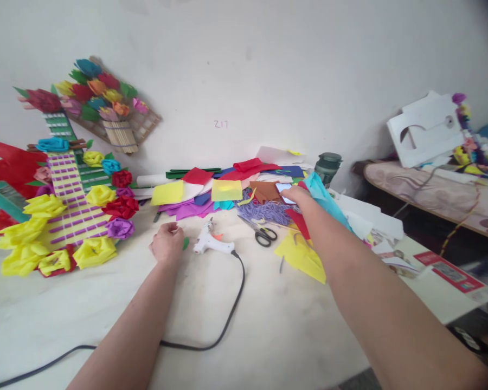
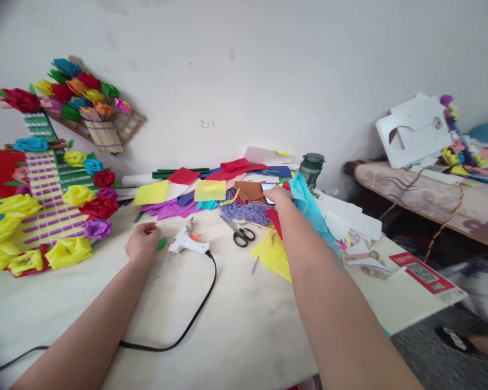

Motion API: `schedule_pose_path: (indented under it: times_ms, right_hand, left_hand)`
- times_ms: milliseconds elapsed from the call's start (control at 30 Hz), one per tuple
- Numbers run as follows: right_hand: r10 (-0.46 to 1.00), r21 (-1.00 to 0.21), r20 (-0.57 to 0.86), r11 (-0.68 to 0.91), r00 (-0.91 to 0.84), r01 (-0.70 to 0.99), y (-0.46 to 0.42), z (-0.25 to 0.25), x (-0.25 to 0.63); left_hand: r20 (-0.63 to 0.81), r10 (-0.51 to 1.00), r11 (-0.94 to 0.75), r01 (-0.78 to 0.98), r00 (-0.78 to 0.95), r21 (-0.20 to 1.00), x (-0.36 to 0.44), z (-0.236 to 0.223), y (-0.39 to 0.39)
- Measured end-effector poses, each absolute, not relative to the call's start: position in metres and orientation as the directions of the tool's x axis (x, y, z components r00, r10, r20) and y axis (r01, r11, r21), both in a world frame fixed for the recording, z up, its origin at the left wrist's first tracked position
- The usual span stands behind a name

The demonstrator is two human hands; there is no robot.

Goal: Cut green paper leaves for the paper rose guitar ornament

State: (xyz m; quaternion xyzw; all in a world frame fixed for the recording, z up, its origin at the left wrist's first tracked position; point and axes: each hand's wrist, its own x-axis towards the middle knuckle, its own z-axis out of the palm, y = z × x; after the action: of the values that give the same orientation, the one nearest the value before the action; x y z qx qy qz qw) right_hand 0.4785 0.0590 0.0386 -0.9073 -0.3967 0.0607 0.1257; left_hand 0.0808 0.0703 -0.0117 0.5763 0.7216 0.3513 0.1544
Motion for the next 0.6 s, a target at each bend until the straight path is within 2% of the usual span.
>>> schedule_pose_path:
  times_ms: [233,400,600]
  right_hand:
    - [0.694,-0.304,0.000,-0.686,0.720,0.661,0.062,0.035,0.475]
    - [0.701,-0.254,0.033,-0.684,0.713,0.684,0.069,0.034,0.472]
    - [0.697,-0.263,0.071,-0.677,0.714,0.687,0.070,0.037,0.471]
  left_hand:
    - [0.177,0.941,0.093,0.725,-0.287,0.682,0.081,-0.011,0.070]
    - [0.177,0.941,0.096,0.728,-0.289,0.679,0.081,-0.012,0.071]
    - [0.176,0.942,0.099,0.735,-0.287,0.670,0.080,-0.013,0.073]
